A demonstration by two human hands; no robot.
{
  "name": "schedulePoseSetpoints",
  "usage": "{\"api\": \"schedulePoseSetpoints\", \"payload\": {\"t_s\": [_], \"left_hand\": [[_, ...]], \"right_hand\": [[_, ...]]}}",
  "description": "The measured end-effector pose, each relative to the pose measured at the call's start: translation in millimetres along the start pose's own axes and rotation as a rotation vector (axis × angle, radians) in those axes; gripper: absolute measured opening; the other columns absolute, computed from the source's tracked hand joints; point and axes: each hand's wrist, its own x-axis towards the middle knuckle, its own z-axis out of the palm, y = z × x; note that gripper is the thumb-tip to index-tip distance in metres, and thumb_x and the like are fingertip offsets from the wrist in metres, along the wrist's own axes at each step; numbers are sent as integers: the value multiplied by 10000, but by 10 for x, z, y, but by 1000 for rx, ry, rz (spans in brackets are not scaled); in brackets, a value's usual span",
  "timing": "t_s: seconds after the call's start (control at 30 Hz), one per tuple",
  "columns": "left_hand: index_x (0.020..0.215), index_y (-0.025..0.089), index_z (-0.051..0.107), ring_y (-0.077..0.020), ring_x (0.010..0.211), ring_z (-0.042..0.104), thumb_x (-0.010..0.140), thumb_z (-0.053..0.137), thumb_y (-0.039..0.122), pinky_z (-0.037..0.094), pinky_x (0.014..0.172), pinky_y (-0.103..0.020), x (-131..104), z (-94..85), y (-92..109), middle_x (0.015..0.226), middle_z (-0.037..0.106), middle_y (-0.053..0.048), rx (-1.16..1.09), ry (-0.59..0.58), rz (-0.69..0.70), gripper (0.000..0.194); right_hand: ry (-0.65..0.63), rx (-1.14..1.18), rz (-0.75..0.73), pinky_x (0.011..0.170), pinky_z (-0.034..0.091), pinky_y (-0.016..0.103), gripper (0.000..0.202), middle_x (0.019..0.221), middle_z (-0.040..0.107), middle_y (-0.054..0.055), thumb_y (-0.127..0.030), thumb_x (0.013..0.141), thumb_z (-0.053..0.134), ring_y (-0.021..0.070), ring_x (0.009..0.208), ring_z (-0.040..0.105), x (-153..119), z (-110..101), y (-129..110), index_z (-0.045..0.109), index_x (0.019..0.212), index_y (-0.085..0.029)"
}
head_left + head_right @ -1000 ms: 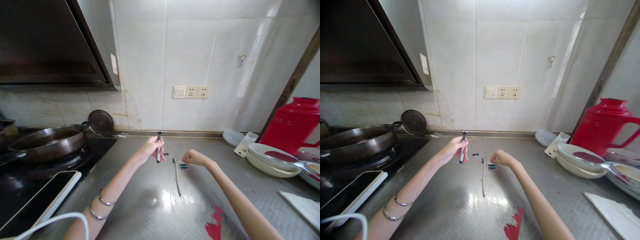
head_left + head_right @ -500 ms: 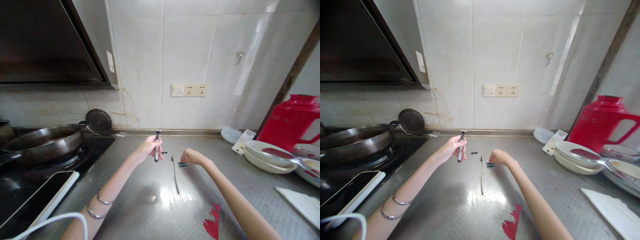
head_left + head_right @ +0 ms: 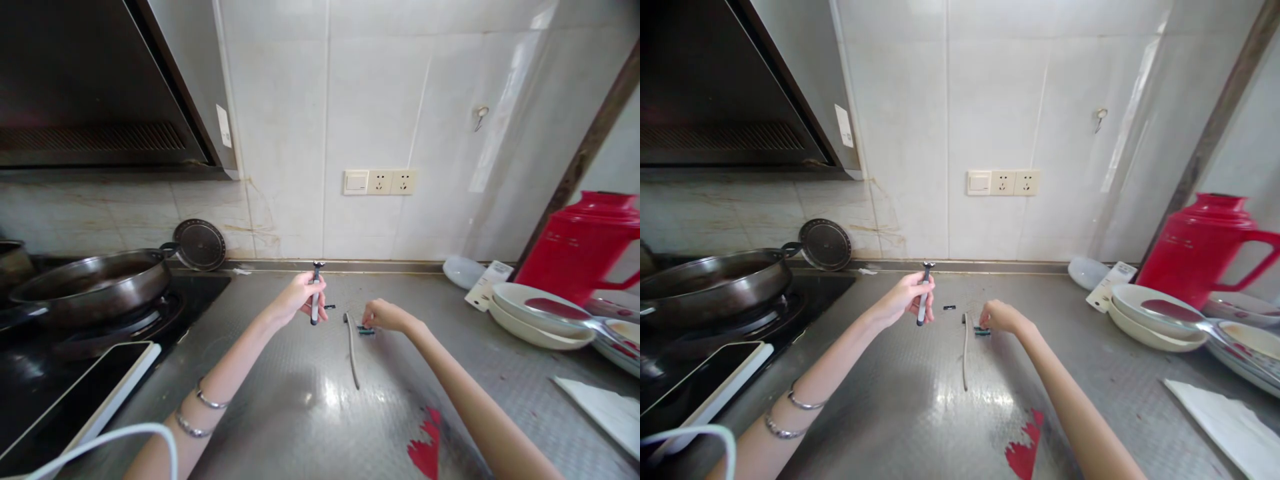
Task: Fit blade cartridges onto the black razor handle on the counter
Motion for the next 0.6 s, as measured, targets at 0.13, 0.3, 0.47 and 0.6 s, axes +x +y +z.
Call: {"api": "schedulePoseSetpoints", "payload": {"t_s": [0.13, 0.3, 0.47, 0.6], "left_hand": [[814, 191, 378, -183, 457, 619, 793, 493, 304, 485, 375, -263, 0, 0, 0, 561, 545, 30, -12, -3, 3, 162], [821, 193, 378, -185, 459, 619, 788, 507, 317, 491, 378, -270, 3, -1, -5, 555, 548, 27, -15, -8, -11, 182], [824, 191, 380, -185, 457, 620, 796, 493, 300, 492, 382, -273, 1, 1, -10, 564, 546, 27, -19, -7, -12, 160], [823, 191, 379, -182, 453, 619, 796, 492, 297, 489, 381, -269, -2, 1, -8, 563, 547, 29, -18, -5, -16, 157]], "right_hand": [[-11, 14, -7, 644, 439, 210, 210, 817, 724, 58, -209, 692, 576, 175, 741, 653, 7, 6, 23, 744, 816, -193], [-10, 16, 4, 629, 436, 212, 199, 810, 725, 59, -222, 677, 594, 179, 733, 654, 28, 28, 25, 744, 803, -187], [-2, 11, 14, 599, 421, 204, 197, 810, 726, 64, -202, 672, 584, 178, 733, 653, 29, 38, 3, 745, 784, -187], [-2, 10, 3, 607, 426, 202, 207, 802, 726, 67, -191, 668, 581, 176, 726, 651, 29, 38, -3, 746, 792, -181]]}}
